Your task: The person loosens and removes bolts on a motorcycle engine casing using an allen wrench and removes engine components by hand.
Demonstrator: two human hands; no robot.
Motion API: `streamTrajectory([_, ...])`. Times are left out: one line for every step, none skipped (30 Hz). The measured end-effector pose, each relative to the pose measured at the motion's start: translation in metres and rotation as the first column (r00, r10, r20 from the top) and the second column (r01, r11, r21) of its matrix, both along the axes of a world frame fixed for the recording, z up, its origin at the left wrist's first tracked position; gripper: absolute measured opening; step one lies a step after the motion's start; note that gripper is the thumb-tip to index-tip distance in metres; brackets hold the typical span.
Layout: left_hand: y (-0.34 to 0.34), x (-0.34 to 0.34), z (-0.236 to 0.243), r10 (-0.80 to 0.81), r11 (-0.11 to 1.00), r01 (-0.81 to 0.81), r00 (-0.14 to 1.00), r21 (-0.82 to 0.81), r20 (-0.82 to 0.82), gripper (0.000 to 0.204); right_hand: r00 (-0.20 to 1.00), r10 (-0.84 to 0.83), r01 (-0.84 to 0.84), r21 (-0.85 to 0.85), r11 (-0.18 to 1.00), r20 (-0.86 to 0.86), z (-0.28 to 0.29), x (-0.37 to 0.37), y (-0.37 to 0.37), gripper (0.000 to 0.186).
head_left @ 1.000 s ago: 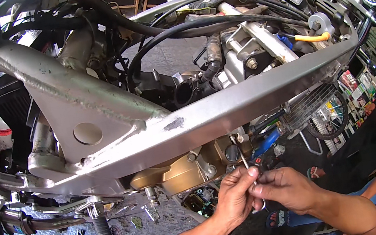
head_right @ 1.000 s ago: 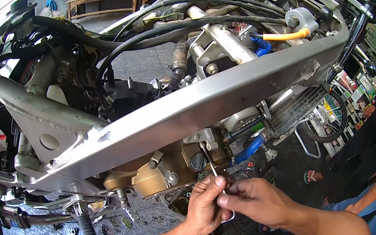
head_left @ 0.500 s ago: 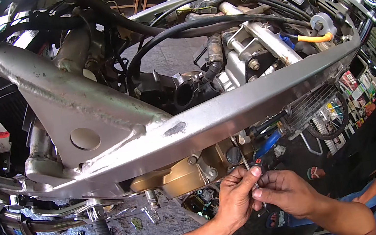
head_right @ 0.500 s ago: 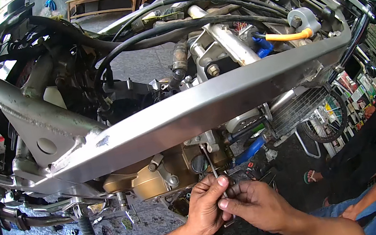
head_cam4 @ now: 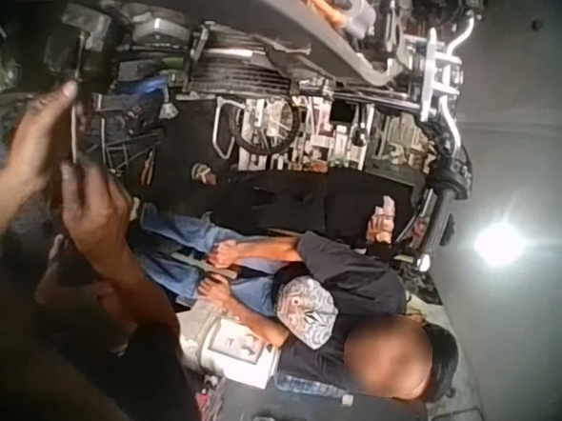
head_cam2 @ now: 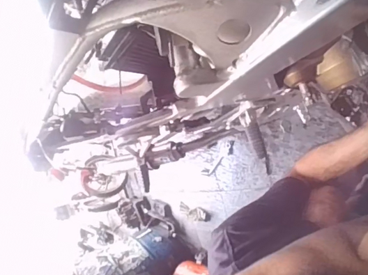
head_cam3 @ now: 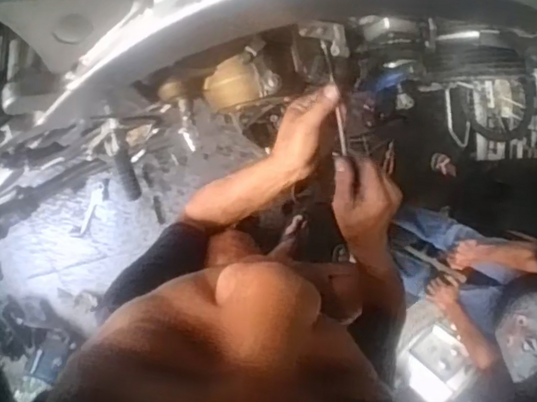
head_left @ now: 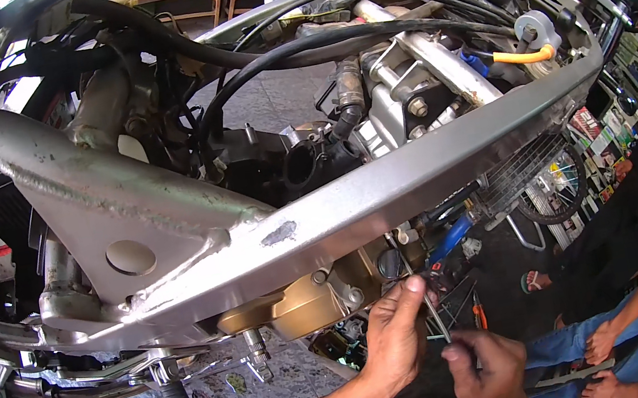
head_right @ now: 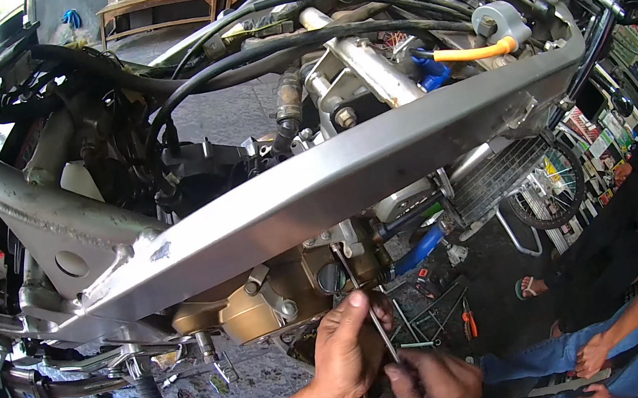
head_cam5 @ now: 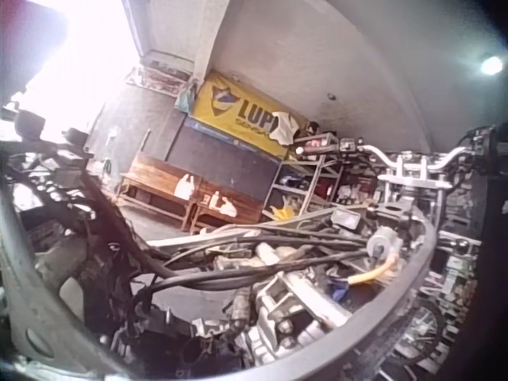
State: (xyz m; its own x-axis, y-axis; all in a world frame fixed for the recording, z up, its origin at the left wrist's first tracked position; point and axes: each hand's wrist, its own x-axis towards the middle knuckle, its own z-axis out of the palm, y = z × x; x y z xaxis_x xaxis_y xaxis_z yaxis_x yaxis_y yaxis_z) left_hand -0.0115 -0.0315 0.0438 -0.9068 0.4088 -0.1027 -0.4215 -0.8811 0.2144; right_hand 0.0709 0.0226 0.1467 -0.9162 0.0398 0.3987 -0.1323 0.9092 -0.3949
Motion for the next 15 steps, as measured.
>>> streamTrajectory([-0.005, 0.002, 0.001, 0.002, 1.0, -0.002, 1.0, -0.001, 0.0, 0.025, 1.0, 0.002, -0.002, -0.001, 1.0, 0.0, -0.006, 0.002, 0.0, 0.014])
streamTrajectory([-0.009, 0.005, 0.004, -0.037, 0.999, 0.037, 0.999, 0.019, -0.001, 0.028, 0.993, -0.075, 0.102, -0.346, 0.933, 0.09, -0.017, 0.008, 0.003, 0.025])
streamTrajectory([-0.012, 0.007, 0.006, -0.076, 0.996, 0.076, 0.997, 0.039, -0.002, 0.03, 0.974, -0.114, 0.216, -0.636, 0.741, 0.197, -0.026, 0.01, 0.006, 0.036])
streamTrajectory([-0.013, 0.007, 0.007, -0.082, 0.996, 0.082, 0.997, 0.028, 0.004, 0.031, 0.977, -0.133, 0.21, -0.629, 0.749, 0.168, -0.032, 0.007, 0.005, 0.04])
streamTrajectory([-0.013, 0.006, 0.006, -0.086, 0.996, 0.086, 0.996, 0.027, 0.004, 0.031, 0.976, -0.137, 0.213, -0.629, 0.747, 0.169, -0.033, 0.007, 0.006, 0.04])
streamTrajectory([-0.013, 0.004, 0.005, -0.081, 0.996, 0.082, 0.996, 0.028, -0.026, 0.031, 0.981, -0.114, 0.189, -0.651, 0.736, 0.156, -0.033, 0.006, 0.006, 0.038])
streamTrajectory([-0.012, 0.003, 0.003, -0.075, 0.997, 0.077, 0.996, 0.028, -0.055, 0.031, 0.986, -0.089, 0.163, -0.672, 0.722, 0.144, -0.031, 0.004, 0.006, 0.036])
streamTrajectory([-0.012, 0.002, 0.003, -0.078, 0.996, 0.079, 0.995, 0.026, -0.055, 0.031, 0.985, -0.092, 0.166, -0.674, 0.72, 0.144, -0.028, 0.002, 0.007, 0.036])
streamTrajectory([-0.011, 0.001, 0.003, -0.051, 0.999, 0.052, 0.996, 0.007, -0.077, 0.031, 0.986, -0.079, 0.15, -0.567, 0.81, 0.147, -0.024, 0.001, 0.008, 0.034])
streamTrajectory([-0.013, 0.001, 0.002, -0.019, 1.0, 0.017, 0.995, -0.017, -0.102, 0.031, 0.987, -0.06, 0.123, -0.453, 0.883, 0.152, -0.021, -0.001, 0.007, 0.032])
streamTrajectory([-0.016, 0.001, 0.001, -0.016, 1.0, 0.014, 0.995, -0.025, -0.103, 0.031, 0.987, -0.055, 0.12, -0.461, 0.88, 0.15, -0.02, -0.004, 0.011, 0.032])
streamTrajectory([-0.018, 0.0, 0.001, -0.012, 1.0, 0.009, 0.995, -0.029, -0.103, 0.031, 0.984, 0.011, 0.064, -0.419, 0.906, 0.175, -0.02, -0.007, 0.017, 0.031])
streamTrajectory([-0.017, 0.0, 0.0, -0.017, 1.0, 0.015, 0.994, -0.025, -0.104, 0.031, 0.977, 0.065, 0.014, -0.371, 0.928, 0.201, -0.019, -0.009, 0.021, 0.029])
streamTrajectory([-0.018, 0.0, 0.0, -0.021, 0.999, 0.018, 0.994, -0.029, -0.106, 0.031, 0.973, 0.063, 0.043, -0.439, 0.897, 0.222, -0.017, -0.01, 0.019, 0.03])
streamTrajectory([-0.018, 0.0, 0.0, -0.031, 0.999, 0.029, 0.994, -0.026, -0.105, 0.031, 0.974, 0.063, 0.043, -0.445, 0.894, 0.22, -0.021, -0.009, 0.022, 0.03])
